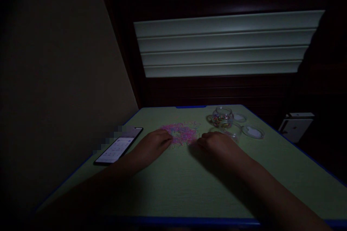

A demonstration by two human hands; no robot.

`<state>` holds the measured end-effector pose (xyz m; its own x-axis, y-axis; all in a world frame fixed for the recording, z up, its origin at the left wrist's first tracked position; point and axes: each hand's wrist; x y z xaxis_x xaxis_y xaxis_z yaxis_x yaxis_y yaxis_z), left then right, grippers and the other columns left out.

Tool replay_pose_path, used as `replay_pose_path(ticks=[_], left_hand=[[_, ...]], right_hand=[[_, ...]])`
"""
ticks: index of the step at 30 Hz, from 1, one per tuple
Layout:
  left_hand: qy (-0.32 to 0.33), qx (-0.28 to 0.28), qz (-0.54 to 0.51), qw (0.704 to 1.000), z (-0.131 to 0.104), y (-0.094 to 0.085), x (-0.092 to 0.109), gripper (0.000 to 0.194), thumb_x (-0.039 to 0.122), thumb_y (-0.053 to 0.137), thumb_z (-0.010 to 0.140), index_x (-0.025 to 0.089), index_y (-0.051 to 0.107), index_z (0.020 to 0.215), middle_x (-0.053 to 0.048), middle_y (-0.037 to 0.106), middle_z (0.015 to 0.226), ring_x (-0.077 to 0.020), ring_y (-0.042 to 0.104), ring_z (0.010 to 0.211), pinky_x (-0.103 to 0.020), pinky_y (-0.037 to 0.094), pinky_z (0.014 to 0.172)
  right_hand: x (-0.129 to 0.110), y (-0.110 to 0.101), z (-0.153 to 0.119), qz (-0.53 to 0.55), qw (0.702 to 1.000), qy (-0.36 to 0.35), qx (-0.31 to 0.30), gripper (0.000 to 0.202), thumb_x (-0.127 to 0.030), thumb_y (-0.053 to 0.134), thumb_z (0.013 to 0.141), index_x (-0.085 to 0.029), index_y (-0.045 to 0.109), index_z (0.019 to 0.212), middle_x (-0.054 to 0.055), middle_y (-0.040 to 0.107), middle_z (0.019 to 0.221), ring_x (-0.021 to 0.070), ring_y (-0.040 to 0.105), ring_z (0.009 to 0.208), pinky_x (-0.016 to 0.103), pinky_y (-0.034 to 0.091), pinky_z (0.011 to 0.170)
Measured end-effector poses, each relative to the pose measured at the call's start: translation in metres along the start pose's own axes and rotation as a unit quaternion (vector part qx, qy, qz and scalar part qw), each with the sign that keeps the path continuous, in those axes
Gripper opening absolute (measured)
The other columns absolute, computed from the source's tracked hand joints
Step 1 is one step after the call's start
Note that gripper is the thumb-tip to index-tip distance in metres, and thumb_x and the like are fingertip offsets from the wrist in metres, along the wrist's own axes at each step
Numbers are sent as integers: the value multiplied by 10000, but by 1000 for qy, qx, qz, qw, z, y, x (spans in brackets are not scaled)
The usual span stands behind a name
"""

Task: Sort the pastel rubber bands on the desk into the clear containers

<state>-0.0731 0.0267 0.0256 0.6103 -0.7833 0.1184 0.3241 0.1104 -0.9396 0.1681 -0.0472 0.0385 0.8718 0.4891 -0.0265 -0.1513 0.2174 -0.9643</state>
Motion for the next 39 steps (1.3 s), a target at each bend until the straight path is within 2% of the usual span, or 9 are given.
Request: replay_pose_path(ticks=[4, 8, 16, 30, 39], left_hand=[[2, 3, -11, 1000, 0, 3, -1, 229, 187, 418, 920, 157, 637, 859, -42, 621, 861, -158, 572, 826, -272, 440, 764], [3, 9, -21, 1000, 0, 4, -1, 231, 179, 401, 929, 165, 632, 925, -44, 623, 919, -161, 569, 879, -285, 435, 824], [9, 20, -34, 999, 0, 4, 1, 217, 162, 383, 933, 165, 600, 953, -42, 607, 969, -156, 559, 910, -285, 434, 852], [26, 61, -79, 995, 1, 8, 2, 136, 129, 483, 882, 149, 604, 825, -23, 593, 818, -140, 559, 769, -250, 429, 722], [91, 78, -63, 991, -1, 11, 13, 117, 130, 468, 898, 141, 582, 877, -37, 577, 858, -153, 537, 830, -272, 439, 767]], right_hand=[[3, 4, 0, 1, 1000, -8, 3, 266, -241, 410, 914, -173, 643, 804, 54, 611, 752, 132, 547, 658, 245, 343, 601], [5, 6, 1, -11, 1000, -12, 7, 269, -251, 411, 914, -178, 640, 795, 51, 610, 743, 134, 548, 658, 250, 346, 609], [-2, 1, 1, -7, 1000, -3, 3, 272, -263, 409, 919, -180, 642, 806, 51, 619, 750, 134, 553, 663, 244, 347, 607], [-2, 3, 2, -27, 1000, -14, 1, 219, -225, 443, 901, -187, 648, 832, 39, 621, 767, 129, 549, 667, 242, 325, 601], [-11, -4, 1, -12, 999, -18, 40, 164, -183, 487, 877, -182, 646, 836, 29, 611, 748, 109, 523, 636, 227, 298, 574]])
Point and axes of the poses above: each hand's wrist, its own z-axis towards the middle knuckle, its own y-axis out of the palm, x = y × z
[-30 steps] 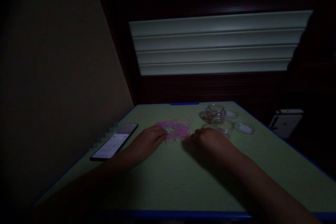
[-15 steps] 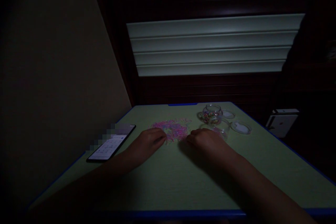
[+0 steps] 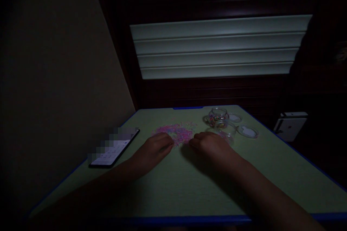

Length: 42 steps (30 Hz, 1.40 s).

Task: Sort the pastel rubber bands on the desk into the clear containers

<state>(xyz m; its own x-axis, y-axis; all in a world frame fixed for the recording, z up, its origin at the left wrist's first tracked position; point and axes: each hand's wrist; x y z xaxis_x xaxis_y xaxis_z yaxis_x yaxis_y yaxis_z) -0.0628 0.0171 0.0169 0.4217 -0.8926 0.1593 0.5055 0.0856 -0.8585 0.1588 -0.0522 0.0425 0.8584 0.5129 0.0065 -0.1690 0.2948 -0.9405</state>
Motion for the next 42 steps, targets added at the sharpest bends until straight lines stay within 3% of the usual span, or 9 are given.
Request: replay_pose_path(ticks=[11, 33, 42], left_hand=[[111, -29, 60, 992, -3, 3, 8, 191, 158, 377, 949, 116, 563, 939, -66, 579, 900, -169, 511, 858, -301, 448, 782], [131, -58, 110, 984, -2, 3, 13, 178, 156, 384, 943, 122, 554, 901, -54, 554, 872, -164, 493, 833, -286, 435, 741], [140, -56, 121, 981, -2, 4, 12, 191, 148, 374, 943, 126, 553, 880, -52, 557, 845, -159, 496, 801, -282, 428, 722]], right_hand=[[-3, 4, 1, -1, 999, -31, 37, 164, -216, 492, 886, -190, 641, 949, 22, 608, 787, 126, 513, 678, 248, 307, 596], [-4, 11, 3, -10, 997, -77, 26, 157, -79, 506, 820, -159, 638, 850, 22, 585, 727, 118, 481, 639, 262, 269, 572], [-8, 9, 2, -28, 997, -64, 23, 137, -68, 504, 815, -157, 594, 763, 10, 573, 702, 108, 478, 617, 249, 273, 567]])
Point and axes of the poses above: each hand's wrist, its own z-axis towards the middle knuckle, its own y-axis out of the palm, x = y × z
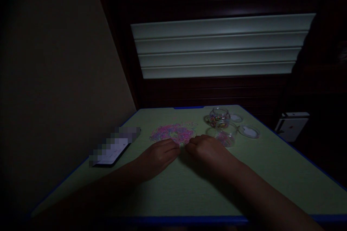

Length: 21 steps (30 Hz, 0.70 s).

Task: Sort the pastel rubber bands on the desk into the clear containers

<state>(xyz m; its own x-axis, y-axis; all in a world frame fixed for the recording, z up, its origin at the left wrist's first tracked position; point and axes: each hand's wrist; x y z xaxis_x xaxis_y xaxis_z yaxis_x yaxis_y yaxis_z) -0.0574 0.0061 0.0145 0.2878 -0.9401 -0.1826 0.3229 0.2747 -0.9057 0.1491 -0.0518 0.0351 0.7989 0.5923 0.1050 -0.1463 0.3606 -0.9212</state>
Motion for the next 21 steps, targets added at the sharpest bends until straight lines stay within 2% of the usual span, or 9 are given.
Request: replay_pose_path(ticks=[7, 14, 17, 21], left_hand=[[3, 6, 9, 1000, 0, -5, -5, 189, 143, 383, 939, 118, 557, 871, -59, 567, 831, -161, 503, 785, -279, 435, 707], [0, 0, 35, 999, -2, -2, -9, 194, 150, 383, 939, 117, 566, 882, -60, 572, 834, -167, 513, 796, -299, 447, 727], [-2, -8, 43, 999, -2, -2, -9, 215, 154, 367, 944, 120, 569, 881, -63, 573, 831, -168, 517, 793, -300, 452, 725], [4, -20, 41, 999, -2, -3, -8, 234, 158, 358, 948, 121, 568, 852, -61, 569, 810, -161, 514, 764, -291, 453, 704]], right_hand=[[2, -3, -1, 9, 1000, 15, 2, 152, -72, 485, 821, -161, 602, 779, 13, 585, 715, 103, 476, 611, 246, 261, 568], [12, -12, -4, -50, 997, 52, 2, 155, -109, 491, 846, -152, 615, 763, 34, 594, 717, 114, 504, 630, 240, 302, 596], [17, -17, -4, -123, 988, 92, -8, 156, -83, 492, 829, -152, 613, 756, 54, 618, 748, 147, 547, 680, 259, 331, 627], [20, -24, -6, -189, 968, 166, 13, 176, -93, 471, 827, -154, 626, 883, 97, 655, 893, 212, 585, 811, 306, 365, 696]])
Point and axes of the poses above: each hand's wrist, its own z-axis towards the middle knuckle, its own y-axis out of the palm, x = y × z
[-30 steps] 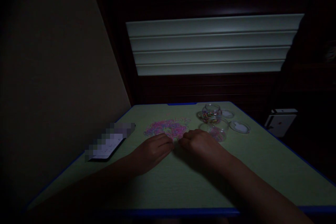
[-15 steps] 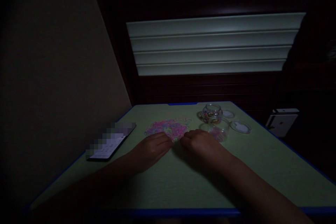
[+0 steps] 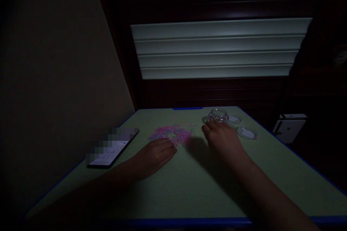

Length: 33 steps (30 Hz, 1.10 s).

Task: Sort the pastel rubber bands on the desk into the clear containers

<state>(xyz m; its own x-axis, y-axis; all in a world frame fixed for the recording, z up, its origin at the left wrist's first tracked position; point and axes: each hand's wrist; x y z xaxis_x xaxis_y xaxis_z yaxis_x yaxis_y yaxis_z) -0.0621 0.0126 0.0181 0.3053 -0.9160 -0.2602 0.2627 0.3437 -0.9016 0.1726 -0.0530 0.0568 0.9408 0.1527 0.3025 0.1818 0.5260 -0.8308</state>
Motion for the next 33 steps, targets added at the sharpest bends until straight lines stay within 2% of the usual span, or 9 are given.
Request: replay_pose_path(ticks=[3, 8, 12, 17, 29, 33], left_hand=[[4, 8, -5, 1000, 0, 0, 0, 250, 161, 341, 953, 122, 568, 856, -62, 569, 801, -162, 514, 761, -292, 451, 697], [4, 12, 1, 1000, -1, 1, 0, 248, 158, 336, 952, 127, 563, 859, -57, 571, 804, -164, 515, 762, -298, 451, 706], [3, 4, 9, 1000, -1, 1, -1, 218, 155, 360, 943, 127, 561, 865, -54, 573, 808, -167, 515, 757, -296, 446, 704], [6, 13, 9, 1000, -1, 3, -1, 227, 159, 355, 945, 133, 560, 852, -55, 571, 793, -165, 517, 747, -291, 440, 688], [-3, 7, 10, 1000, -1, 1, 0, 213, 153, 367, 942, 134, 560, 854, -51, 571, 800, -163, 514, 754, -292, 434, 705], [1, 11, 7, 1000, -1, 1, 0, 230, 155, 354, 947, 136, 555, 838, -46, 565, 791, -158, 510, 740, -290, 435, 685]], right_hand=[[3, -5, -3, -32, 998, 60, 6, 212, -80, 491, 789, -152, 625, 937, 122, 662, 902, 232, 586, 818, 320, 366, 696], [13, -7, -9, -73, 988, 134, 0, 160, -89, 477, 785, -141, 622, 828, 134, 656, 809, 231, 587, 735, 329, 340, 647], [19, -4, -12, -97, 981, 166, -13, 171, -89, 450, 789, -138, 613, 778, 121, 652, 772, 245, 596, 707, 339, 320, 622], [21, -2, -12, -105, 977, 184, -23, 212, -56, 426, 785, -144, 616, 750, 109, 656, 752, 229, 600, 683, 327, 295, 605], [22, 1, -13, -92, 979, 179, -30, 194, -111, 444, 792, -143, 621, 720, 114, 653, 735, 235, 607, 668, 332, 294, 590], [23, 1, -13, -92, 979, 179, -41, 208, -80, 435, 778, -144, 619, 706, 112, 651, 729, 230, 606, 660, 332, 296, 588]])
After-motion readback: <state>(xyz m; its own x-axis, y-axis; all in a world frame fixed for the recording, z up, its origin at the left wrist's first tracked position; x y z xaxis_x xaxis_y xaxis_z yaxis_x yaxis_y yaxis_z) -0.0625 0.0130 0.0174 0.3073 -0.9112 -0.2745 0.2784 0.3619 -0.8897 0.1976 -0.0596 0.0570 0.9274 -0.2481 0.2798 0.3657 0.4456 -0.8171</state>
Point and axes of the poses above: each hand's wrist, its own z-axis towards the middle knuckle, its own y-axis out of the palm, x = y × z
